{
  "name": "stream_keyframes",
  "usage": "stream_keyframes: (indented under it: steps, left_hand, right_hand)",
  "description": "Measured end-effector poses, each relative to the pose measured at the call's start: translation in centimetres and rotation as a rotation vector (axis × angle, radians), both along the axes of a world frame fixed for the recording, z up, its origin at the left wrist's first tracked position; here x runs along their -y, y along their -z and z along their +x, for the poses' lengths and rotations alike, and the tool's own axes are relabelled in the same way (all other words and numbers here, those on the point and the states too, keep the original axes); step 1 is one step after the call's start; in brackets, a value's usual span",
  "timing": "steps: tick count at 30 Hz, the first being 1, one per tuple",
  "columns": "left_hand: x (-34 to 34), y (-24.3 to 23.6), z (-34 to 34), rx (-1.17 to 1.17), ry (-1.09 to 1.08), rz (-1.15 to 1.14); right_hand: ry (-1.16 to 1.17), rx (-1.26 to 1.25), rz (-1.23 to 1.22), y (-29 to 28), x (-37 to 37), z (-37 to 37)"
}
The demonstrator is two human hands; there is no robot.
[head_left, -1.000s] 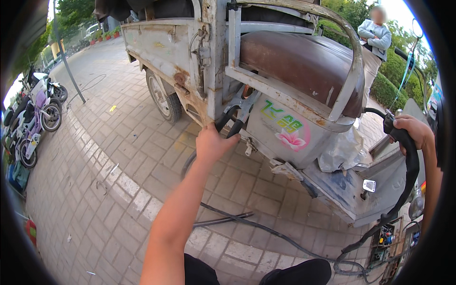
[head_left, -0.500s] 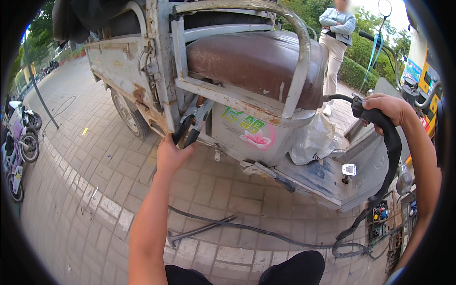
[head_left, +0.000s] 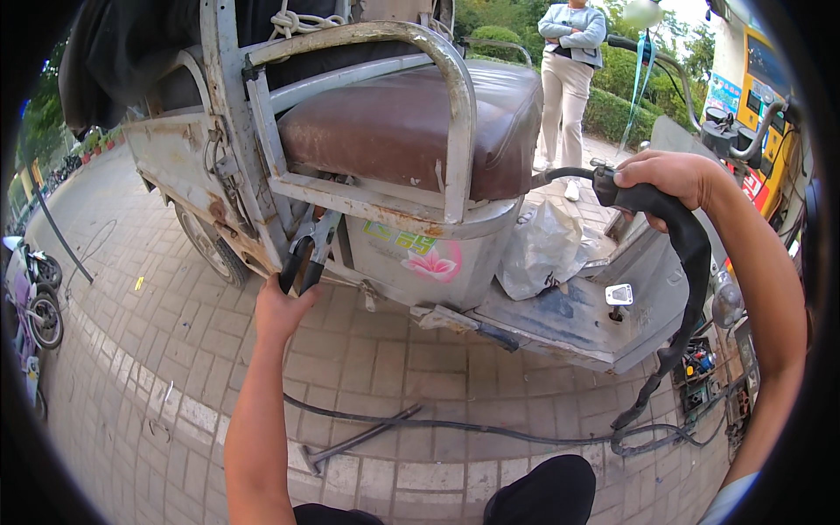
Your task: The person uses a hammer and a hose-like tool to work on the side panel of a three-wheeled vehicle. The person repeatedly strikes the panel and manipulates the hose tool near the vehicle's body.
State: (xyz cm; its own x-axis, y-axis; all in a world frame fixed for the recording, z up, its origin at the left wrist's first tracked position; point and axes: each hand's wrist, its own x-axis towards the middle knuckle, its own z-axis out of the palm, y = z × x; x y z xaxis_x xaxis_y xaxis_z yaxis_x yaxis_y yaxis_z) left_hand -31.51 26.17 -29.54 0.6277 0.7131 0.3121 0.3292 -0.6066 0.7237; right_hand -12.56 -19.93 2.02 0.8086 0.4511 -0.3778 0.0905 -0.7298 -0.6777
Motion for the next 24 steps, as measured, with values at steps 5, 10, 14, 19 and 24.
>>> stream_keyframes:
  steps: [5, 10, 14, 19, 24]
  left_hand:
    - [-0.5, 0.6, 0.0, -0.001, -0.033, 0.057]
    - [-0.2, 0.5, 0.1, -0.011, -0.010, 0.039]
    - [-0.6, -0.5, -1.0, -0.037, -0.019, -0.004]
    - [0.0, 0.6, 0.5, -0.030, 0.021, 0.041]
    - [-0.7, 0.0, -0.5, -0.057, -0.007, 0.027]
  right_hand:
    - [0.010, 0.048, -0.050, -0.3, -0.4, 0.2]
    - [-0.018, 0.038, -0.081, -0.8, -0.6, 0.1]
    - [-0.023, 0.045, -0.124, -1.2, -1.9, 1.0]
    - [0.009, -0.001, -0.138, -1.6, -0.8, -0.6]
    - [-0.020, 0.020, -0.162, -1.9, -2.1, 0.7]
